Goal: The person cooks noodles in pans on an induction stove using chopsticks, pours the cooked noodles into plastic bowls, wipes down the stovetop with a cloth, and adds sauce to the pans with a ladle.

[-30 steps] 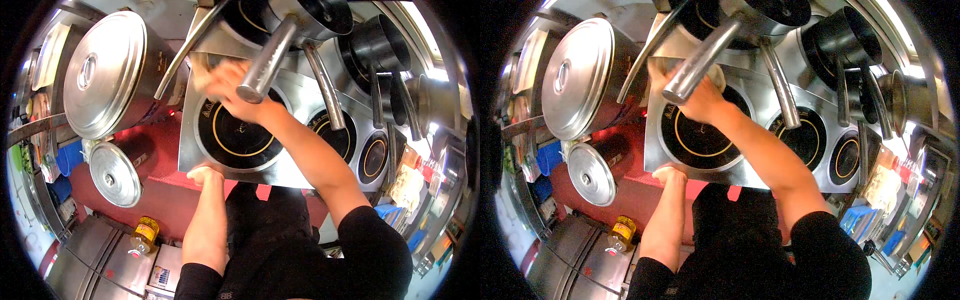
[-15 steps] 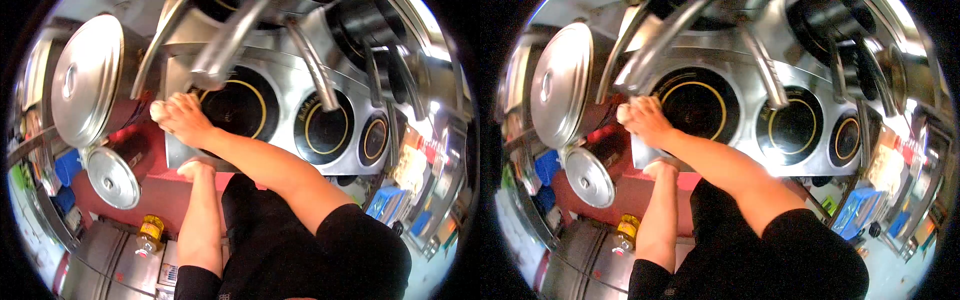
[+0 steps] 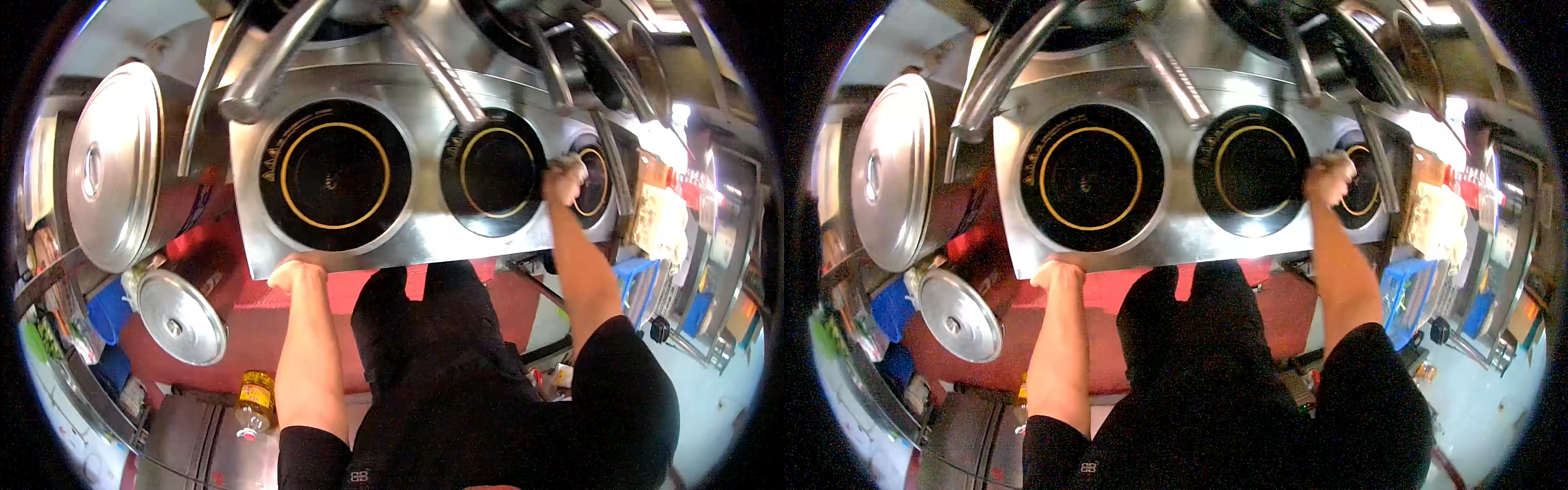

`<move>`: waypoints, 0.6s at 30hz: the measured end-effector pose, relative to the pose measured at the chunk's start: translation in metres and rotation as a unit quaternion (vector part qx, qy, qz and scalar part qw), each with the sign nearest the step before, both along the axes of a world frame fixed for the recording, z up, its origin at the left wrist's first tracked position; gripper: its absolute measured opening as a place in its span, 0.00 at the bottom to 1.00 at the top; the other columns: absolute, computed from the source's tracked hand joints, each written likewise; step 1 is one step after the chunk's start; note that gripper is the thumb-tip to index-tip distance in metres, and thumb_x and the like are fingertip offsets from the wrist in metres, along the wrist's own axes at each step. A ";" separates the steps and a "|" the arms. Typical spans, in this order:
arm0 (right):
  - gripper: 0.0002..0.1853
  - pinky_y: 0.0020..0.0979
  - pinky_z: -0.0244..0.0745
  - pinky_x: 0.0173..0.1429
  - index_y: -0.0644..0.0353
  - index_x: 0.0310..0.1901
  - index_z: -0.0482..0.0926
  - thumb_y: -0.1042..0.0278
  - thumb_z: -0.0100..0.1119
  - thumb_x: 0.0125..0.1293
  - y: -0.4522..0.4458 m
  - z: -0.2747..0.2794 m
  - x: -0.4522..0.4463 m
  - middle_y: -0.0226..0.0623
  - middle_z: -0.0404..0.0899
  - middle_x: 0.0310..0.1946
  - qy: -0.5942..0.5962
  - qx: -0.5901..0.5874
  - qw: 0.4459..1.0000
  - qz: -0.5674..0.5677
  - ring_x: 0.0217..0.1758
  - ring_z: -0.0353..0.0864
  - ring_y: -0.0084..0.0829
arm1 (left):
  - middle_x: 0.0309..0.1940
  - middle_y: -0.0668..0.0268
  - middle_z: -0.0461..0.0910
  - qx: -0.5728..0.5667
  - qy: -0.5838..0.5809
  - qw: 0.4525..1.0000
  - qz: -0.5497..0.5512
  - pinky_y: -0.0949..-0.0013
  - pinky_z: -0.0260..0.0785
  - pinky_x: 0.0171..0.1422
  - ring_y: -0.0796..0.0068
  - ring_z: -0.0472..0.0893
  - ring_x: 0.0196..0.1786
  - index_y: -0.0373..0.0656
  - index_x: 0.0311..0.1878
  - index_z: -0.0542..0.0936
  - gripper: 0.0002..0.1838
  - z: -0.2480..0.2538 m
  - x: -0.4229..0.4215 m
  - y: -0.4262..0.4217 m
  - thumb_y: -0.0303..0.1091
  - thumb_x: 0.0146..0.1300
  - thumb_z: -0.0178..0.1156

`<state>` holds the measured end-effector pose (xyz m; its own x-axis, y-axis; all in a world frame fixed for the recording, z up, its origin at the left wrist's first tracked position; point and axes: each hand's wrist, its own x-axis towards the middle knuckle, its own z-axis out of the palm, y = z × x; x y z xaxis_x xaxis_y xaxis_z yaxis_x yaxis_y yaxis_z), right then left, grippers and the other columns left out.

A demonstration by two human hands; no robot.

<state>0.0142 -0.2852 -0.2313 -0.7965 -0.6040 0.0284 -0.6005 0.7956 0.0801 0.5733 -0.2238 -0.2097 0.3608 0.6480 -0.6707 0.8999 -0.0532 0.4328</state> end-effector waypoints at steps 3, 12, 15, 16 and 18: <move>0.19 0.45 0.76 0.47 0.57 0.44 0.78 0.51 0.58 0.60 0.020 0.047 0.155 0.42 0.79 0.45 -0.044 -0.134 0.949 0.281 0.45 0.81 0.43 | 0.59 0.59 0.80 -0.008 -0.012 1.000 0.014 0.55 0.68 0.66 0.57 0.78 0.61 0.40 0.55 0.82 0.31 0.013 -0.009 -0.004 0.52 0.63 0.41; 0.14 0.55 0.59 0.64 0.50 0.45 0.84 0.61 0.58 0.58 0.141 0.077 0.273 0.45 0.74 0.54 -0.343 -0.069 0.713 0.608 0.64 0.65 0.47 | 0.56 0.59 0.80 -0.121 0.001 0.981 -0.153 0.56 0.71 0.61 0.58 0.79 0.55 0.41 0.54 0.81 0.26 -0.008 -0.017 0.012 0.48 0.66 0.44; 0.12 0.51 0.63 0.67 0.53 0.42 0.86 0.63 0.55 0.61 0.144 0.117 0.189 0.43 0.78 0.56 -0.410 -0.039 0.754 0.513 0.65 0.70 0.47 | 0.55 0.59 0.80 -0.217 0.017 0.946 -0.242 0.57 0.72 0.60 0.58 0.79 0.54 0.41 0.54 0.81 0.24 -0.026 0.001 0.035 0.47 0.68 0.45; 0.11 0.48 0.68 0.65 0.56 0.38 0.86 0.65 0.54 0.61 0.139 0.135 0.150 0.42 0.81 0.52 -0.447 -0.110 0.759 0.460 0.61 0.74 0.48 | 0.55 0.59 0.80 -0.269 0.022 0.920 -0.284 0.57 0.72 0.59 0.58 0.79 0.53 0.41 0.54 0.80 0.23 -0.035 0.009 0.044 0.46 0.68 0.45; 0.11 0.46 0.73 0.59 0.58 0.42 0.82 0.67 0.53 0.62 0.174 0.107 0.066 0.45 0.82 0.48 -0.238 -0.137 0.864 0.422 0.52 0.77 0.50 | 0.54 0.59 0.80 -0.373 0.032 0.858 -0.353 0.57 0.73 0.58 0.58 0.79 0.52 0.41 0.53 0.80 0.22 -0.046 0.022 0.066 0.45 0.69 0.45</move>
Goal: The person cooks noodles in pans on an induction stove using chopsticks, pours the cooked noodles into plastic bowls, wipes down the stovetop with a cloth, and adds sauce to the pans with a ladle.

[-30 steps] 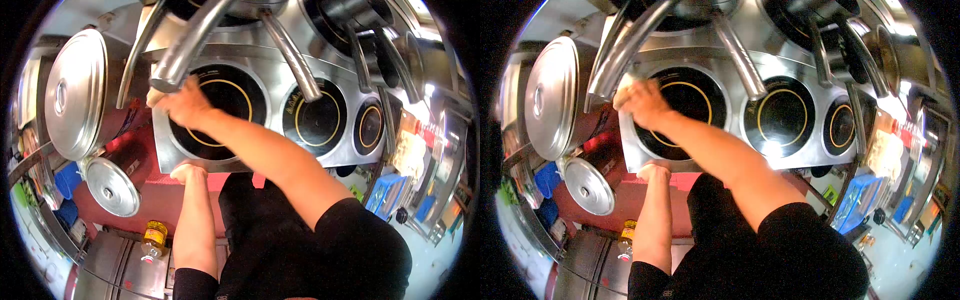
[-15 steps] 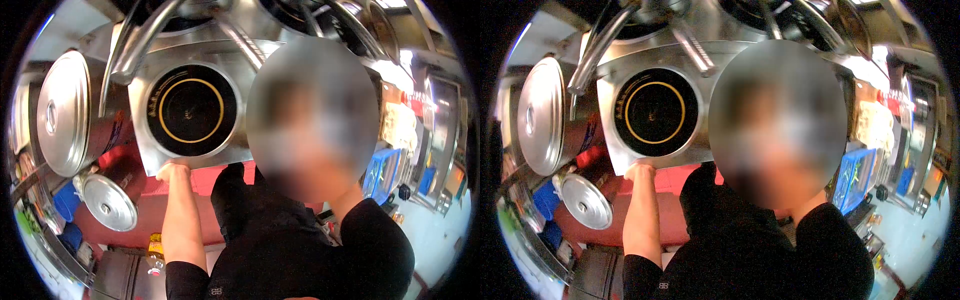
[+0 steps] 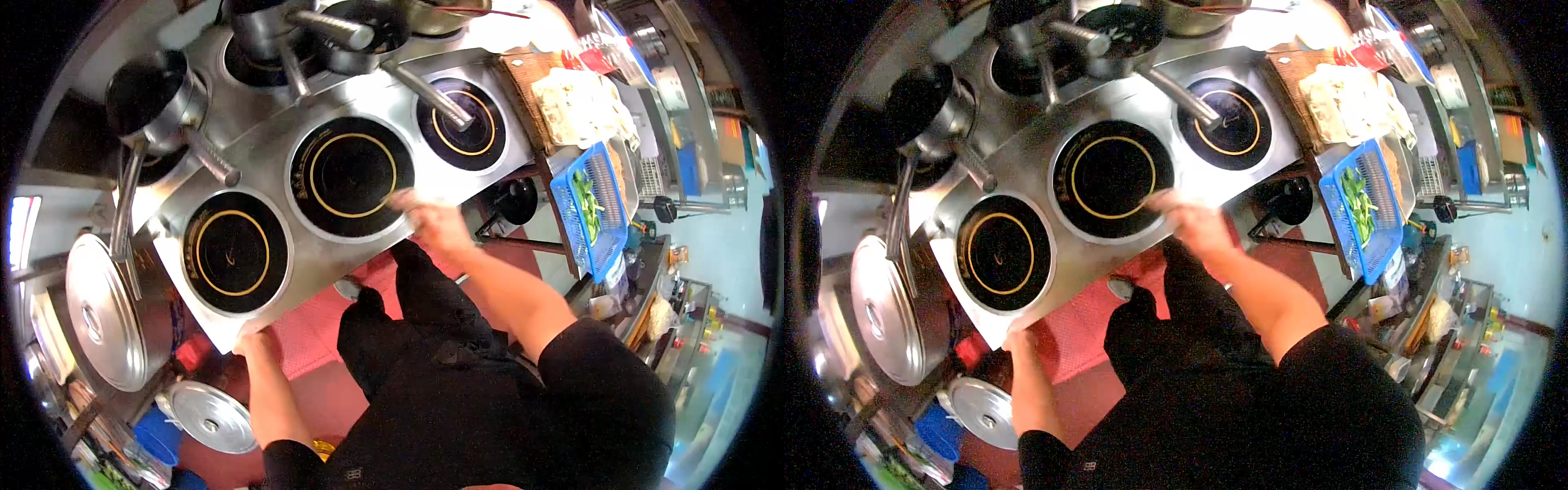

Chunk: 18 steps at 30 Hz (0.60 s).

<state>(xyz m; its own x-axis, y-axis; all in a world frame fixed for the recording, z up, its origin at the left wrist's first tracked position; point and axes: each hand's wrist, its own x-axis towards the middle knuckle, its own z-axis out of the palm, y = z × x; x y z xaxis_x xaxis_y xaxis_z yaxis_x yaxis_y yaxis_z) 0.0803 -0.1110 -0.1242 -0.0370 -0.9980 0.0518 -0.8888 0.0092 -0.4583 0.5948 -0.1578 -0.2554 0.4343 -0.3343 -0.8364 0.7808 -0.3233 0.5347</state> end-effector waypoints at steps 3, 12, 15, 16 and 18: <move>0.16 0.45 0.67 0.67 0.59 0.57 0.75 0.68 0.51 0.70 0.038 -0.014 -0.094 0.51 0.76 0.57 0.087 0.002 0.973 -0.212 0.60 0.74 0.52 | 0.44 0.55 0.81 -0.017 -0.039 0.993 -0.109 0.53 0.72 0.59 0.55 0.78 0.49 0.41 0.49 0.80 0.22 -0.008 0.011 0.043 0.45 0.68 0.42; 0.30 0.52 0.68 0.65 0.55 0.67 0.63 0.66 0.55 0.62 0.030 -0.051 -0.153 0.59 0.61 0.66 -0.032 0.086 0.931 -0.354 0.62 0.69 0.62 | 0.14 0.72 0.56 0.255 0.041 0.926 -0.277 0.70 0.49 0.20 0.75 0.55 0.16 0.50 0.24 0.66 0.18 0.042 -0.109 0.205 0.44 0.71 0.47; 0.29 0.52 0.67 0.66 0.53 0.67 0.65 0.68 0.54 0.63 0.038 -0.035 -0.156 0.59 0.60 0.67 -0.084 0.074 0.936 -0.333 0.63 0.68 0.62 | 0.17 0.71 0.63 0.205 0.061 0.943 -0.255 0.71 0.56 0.22 0.75 0.63 0.19 0.49 0.26 0.68 0.14 0.068 -0.179 0.169 0.38 0.70 0.50; 0.29 0.52 0.68 0.65 0.52 0.68 0.65 0.68 0.53 0.64 0.039 -0.037 -0.159 0.58 0.59 0.68 -0.088 0.066 0.940 -0.323 0.64 0.68 0.61 | 0.18 0.70 0.66 0.141 0.057 0.955 -0.255 0.70 0.59 0.24 0.74 0.66 0.21 0.49 0.28 0.71 0.11 0.088 -0.209 0.142 0.36 0.69 0.52; 0.29 0.52 0.68 0.65 0.52 0.68 0.64 0.68 0.53 0.64 0.042 -0.030 -0.165 0.57 0.58 0.69 -0.099 0.071 0.945 -0.305 0.64 0.69 0.61 | 0.21 0.70 0.70 0.027 0.059 0.958 -0.281 0.69 0.63 0.28 0.72 0.70 0.24 0.47 0.31 0.74 0.07 0.143 -0.280 0.078 0.34 0.68 0.55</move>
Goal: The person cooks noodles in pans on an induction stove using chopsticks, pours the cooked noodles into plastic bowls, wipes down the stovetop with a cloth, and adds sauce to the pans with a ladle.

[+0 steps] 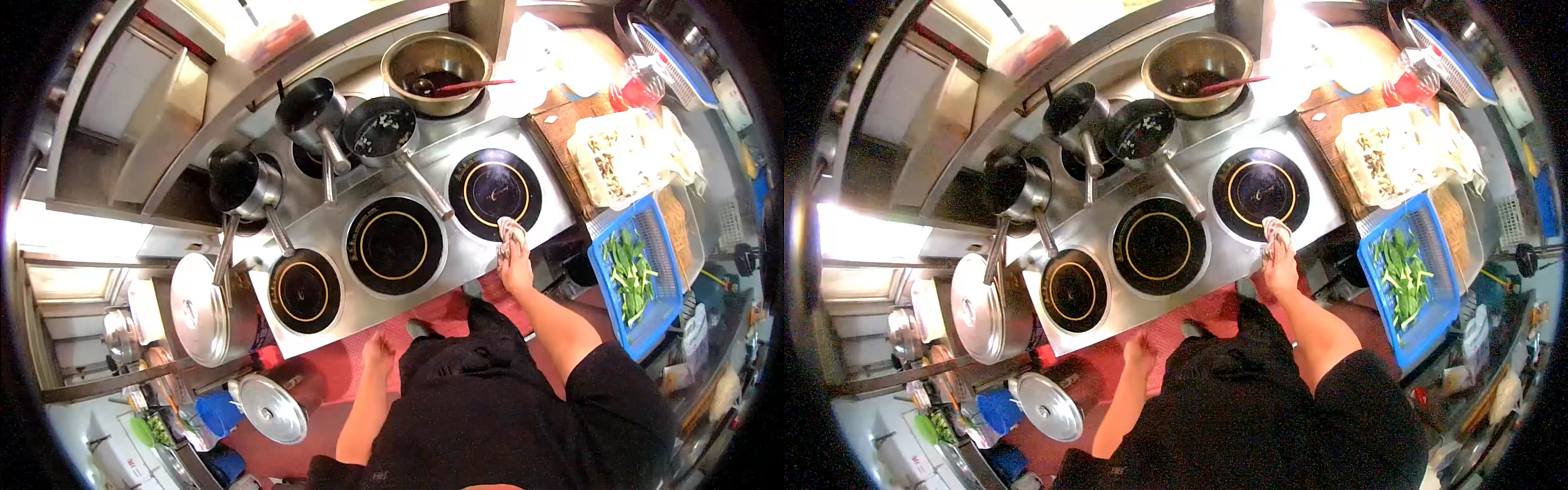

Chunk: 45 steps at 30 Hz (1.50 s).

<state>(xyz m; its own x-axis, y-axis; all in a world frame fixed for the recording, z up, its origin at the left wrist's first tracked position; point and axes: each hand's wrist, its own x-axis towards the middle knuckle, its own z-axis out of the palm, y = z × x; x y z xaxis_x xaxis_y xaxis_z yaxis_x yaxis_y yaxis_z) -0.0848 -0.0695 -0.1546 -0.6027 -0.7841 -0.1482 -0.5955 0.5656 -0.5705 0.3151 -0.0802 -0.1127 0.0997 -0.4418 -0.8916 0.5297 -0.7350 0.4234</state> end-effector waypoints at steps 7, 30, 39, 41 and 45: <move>0.31 0.50 0.69 0.65 0.50 0.70 0.63 0.67 0.54 0.65 0.010 0.012 -0.014 0.54 0.52 0.73 -0.041 0.014 0.998 0.036 0.65 0.68 0.57 | 0.35 0.67 0.80 -0.315 0.143 0.937 -0.043 0.69 0.73 0.47 0.75 0.79 0.39 0.43 0.41 0.78 0.04 0.190 -0.175 -0.186 0.32 0.69 0.58; 0.27 0.41 0.69 0.68 0.52 0.64 0.72 0.69 0.57 0.60 0.018 0.018 -0.057 0.55 0.62 0.66 -0.136 -0.007 0.989 0.053 0.65 0.70 0.54 | 0.60 0.65 0.73 -0.421 -0.246 0.836 -0.251 0.65 0.63 0.63 0.71 0.72 0.59 0.44 0.70 0.68 0.26 0.186 -0.258 -0.288 0.42 0.72 0.53; 0.28 0.23 0.65 0.31 0.56 0.64 0.70 0.50 0.59 0.69 -0.008 0.021 -0.089 0.27 0.78 0.34 -0.472 -0.150 0.852 -0.169 0.29 0.70 0.17 | 0.61 0.59 0.73 -0.220 -0.170 0.895 -0.349 0.61 0.71 0.59 0.61 0.77 0.58 0.45 0.69 0.69 0.25 0.062 -0.175 -0.160 0.40 0.70 0.53; 0.29 0.23 0.67 0.33 0.58 0.66 0.67 0.54 0.59 0.68 -0.017 0.049 -0.110 0.30 0.78 0.37 -0.450 -0.214 0.850 -0.170 0.31 0.72 0.18 | 0.62 0.57 0.72 -0.208 -0.149 0.905 -0.341 0.59 0.71 0.59 0.58 0.77 0.59 0.44 0.69 0.69 0.26 0.044 -0.164 -0.151 0.40 0.71 0.53; 0.35 0.33 0.75 0.61 0.69 0.68 0.59 0.75 0.55 0.58 -0.053 0.187 -0.147 0.47 0.73 0.59 -0.313 -0.305 0.884 -0.164 0.56 0.78 0.37 | 0.63 0.58 0.72 -0.162 -0.143 0.922 -0.322 0.62 0.73 0.55 0.60 0.78 0.57 0.45 0.68 0.70 0.25 0.033 -0.154 -0.132 0.39 0.70 0.54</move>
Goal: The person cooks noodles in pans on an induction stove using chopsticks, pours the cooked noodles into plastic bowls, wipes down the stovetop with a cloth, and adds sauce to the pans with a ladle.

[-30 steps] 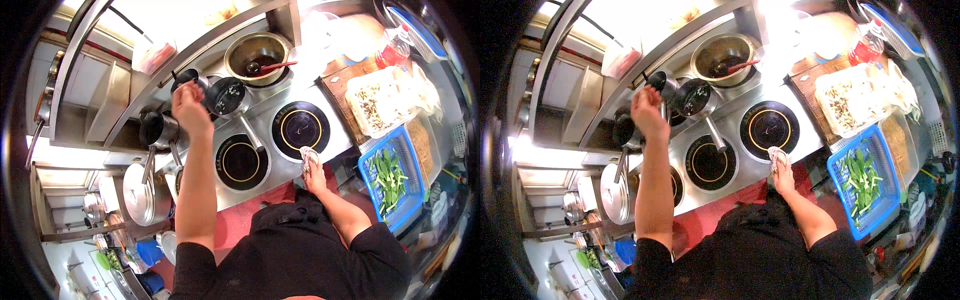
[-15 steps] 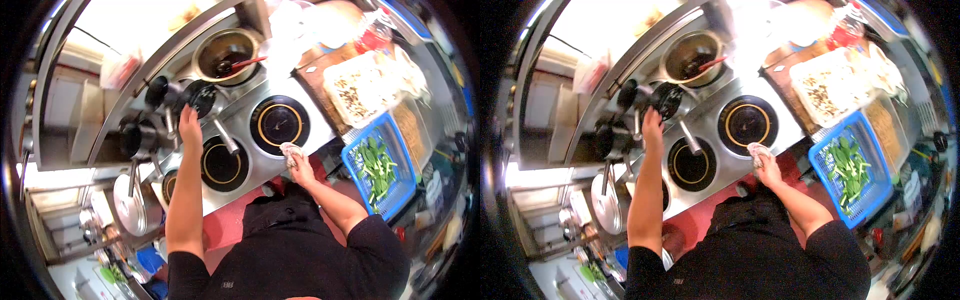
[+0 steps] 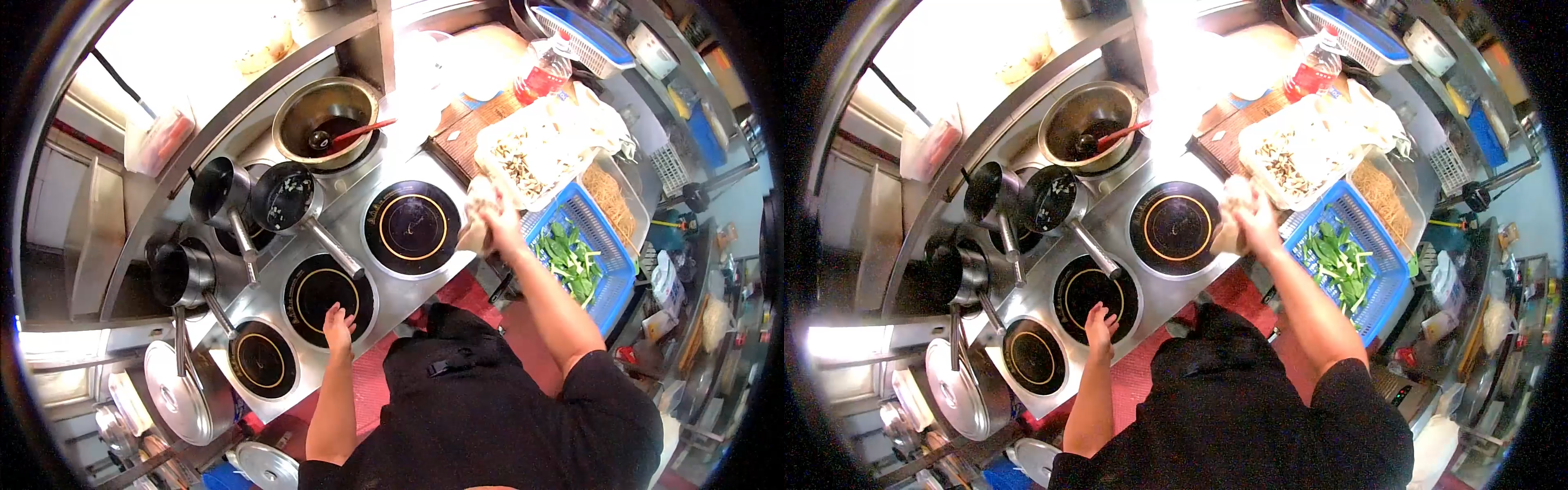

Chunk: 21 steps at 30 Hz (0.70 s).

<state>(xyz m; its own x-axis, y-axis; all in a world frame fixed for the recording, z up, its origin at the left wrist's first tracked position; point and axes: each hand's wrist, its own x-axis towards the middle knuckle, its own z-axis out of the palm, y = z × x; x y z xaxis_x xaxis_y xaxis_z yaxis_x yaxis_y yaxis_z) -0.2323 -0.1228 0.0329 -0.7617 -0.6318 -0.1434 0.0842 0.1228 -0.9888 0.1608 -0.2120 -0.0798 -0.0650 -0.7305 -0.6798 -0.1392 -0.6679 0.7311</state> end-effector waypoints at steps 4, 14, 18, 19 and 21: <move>0.35 0.31 0.75 0.60 0.66 0.69 0.60 0.79 0.53 0.56 -0.058 0.040 -0.078 0.44 0.76 0.56 0.206 -0.106 0.972 0.045 0.56 0.78 0.30 | 0.63 0.58 0.72 0.013 0.010 1.000 0.020 0.62 0.73 0.53 0.63 0.79 0.54 0.46 0.68 0.69 0.24 0.014 0.001 0.001 0.40 0.71 0.53; 0.28 0.46 0.66 0.61 0.56 0.62 0.73 0.65 0.62 0.59 -0.157 0.050 -0.146 0.45 0.76 0.49 0.648 0.166 0.737 0.092 0.54 0.74 0.45 | 0.53 0.60 0.77 0.031 0.175 0.980 0.084 0.67 0.77 0.46 0.68 0.80 0.46 0.46 0.67 0.67 0.26 0.058 -0.074 -0.046 0.50 0.71 0.52; 0.37 0.37 0.78 0.48 0.58 0.70 0.63 0.62 0.68 0.61 -0.200 0.015 -0.077 0.44 0.81 0.42 0.253 -0.012 0.933 0.256 0.43 0.82 0.36 | 0.48 0.57 0.80 0.038 0.170 0.982 0.079 0.61 0.74 0.52 0.66 0.80 0.46 0.42 0.63 0.70 0.24 0.059 -0.096 -0.066 0.49 0.73 0.49; 0.40 0.34 0.79 0.45 0.58 0.72 0.60 0.59 0.68 0.62 -0.212 0.005 -0.067 0.42 0.82 0.40 0.203 -0.001 0.934 0.295 0.40 0.82 0.32 | 0.47 0.57 0.80 0.042 0.194 0.977 0.081 0.60 0.75 0.51 0.66 0.81 0.46 0.42 0.60 0.71 0.23 0.060 -0.100 -0.070 0.49 0.73 0.49; 0.44 0.26 0.78 0.39 0.56 0.75 0.54 0.56 0.68 0.63 -0.228 0.010 -0.041 0.35 0.81 0.36 0.061 0.030 0.941 0.331 0.34 0.80 0.24 | 0.45 0.57 0.80 0.063 0.227 0.967 0.095 0.60 0.78 0.47 0.64 0.81 0.43 0.42 0.55 0.73 0.19 0.063 -0.109 -0.081 0.47 0.72 0.51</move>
